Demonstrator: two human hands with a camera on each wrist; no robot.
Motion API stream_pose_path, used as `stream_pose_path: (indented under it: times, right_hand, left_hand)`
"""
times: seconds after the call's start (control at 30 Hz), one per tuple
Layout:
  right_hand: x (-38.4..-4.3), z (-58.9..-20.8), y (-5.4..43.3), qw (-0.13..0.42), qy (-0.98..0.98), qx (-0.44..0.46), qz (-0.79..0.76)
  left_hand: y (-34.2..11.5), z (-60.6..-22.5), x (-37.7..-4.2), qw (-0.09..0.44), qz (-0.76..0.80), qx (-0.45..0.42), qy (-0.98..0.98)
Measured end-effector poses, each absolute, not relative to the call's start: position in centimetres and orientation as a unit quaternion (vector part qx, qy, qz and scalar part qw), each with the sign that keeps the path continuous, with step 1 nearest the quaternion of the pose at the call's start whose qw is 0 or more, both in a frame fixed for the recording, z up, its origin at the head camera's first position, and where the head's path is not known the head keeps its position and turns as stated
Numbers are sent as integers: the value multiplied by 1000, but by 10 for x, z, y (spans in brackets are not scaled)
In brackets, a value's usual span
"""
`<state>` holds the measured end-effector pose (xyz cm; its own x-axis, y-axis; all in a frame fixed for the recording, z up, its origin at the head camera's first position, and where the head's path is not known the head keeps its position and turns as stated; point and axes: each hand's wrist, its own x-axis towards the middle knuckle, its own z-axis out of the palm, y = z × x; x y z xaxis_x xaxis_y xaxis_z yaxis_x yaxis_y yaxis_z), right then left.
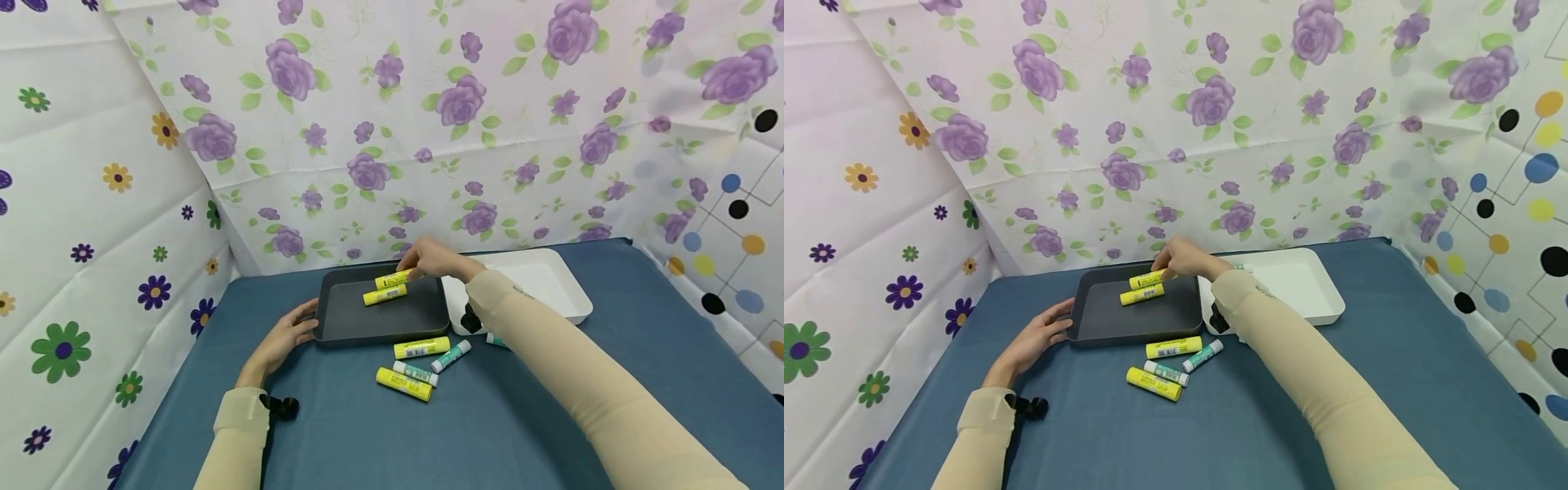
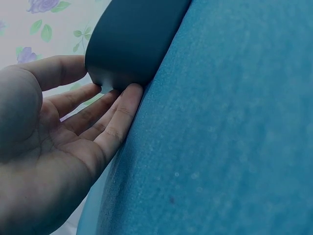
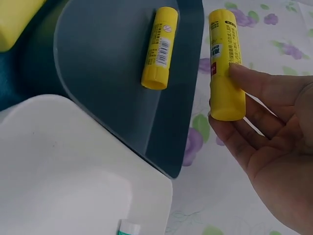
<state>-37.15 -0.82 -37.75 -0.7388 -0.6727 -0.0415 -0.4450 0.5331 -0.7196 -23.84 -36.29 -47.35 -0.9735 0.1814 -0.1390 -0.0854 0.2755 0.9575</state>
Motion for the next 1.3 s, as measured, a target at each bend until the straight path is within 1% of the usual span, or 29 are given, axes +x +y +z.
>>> stream_pose_path:
  times: [0.3,0.43,0.67,1.03,1.3]
  right_hand:
    - [-373,-388,-17,164,862,-332,-345]
    - [-372,-390,-21,176,862,-335,-339]
    - [-368,-389,-28,184,875,-339,-293]
    - [-366,-405,-33,206,882,-316,-282]
    - [-367,-415,-32,200,883,-326,-271]
  left_hand:
    - [-362,-473,-238,112,600,32,791]
    - [-363,-472,-236,110,601,32,791]
    - [-363,-472,-237,112,600,34,792]
    - [-363,-474,-238,116,597,30,793]
    - [-364,-474,-238,116,596,36,794]
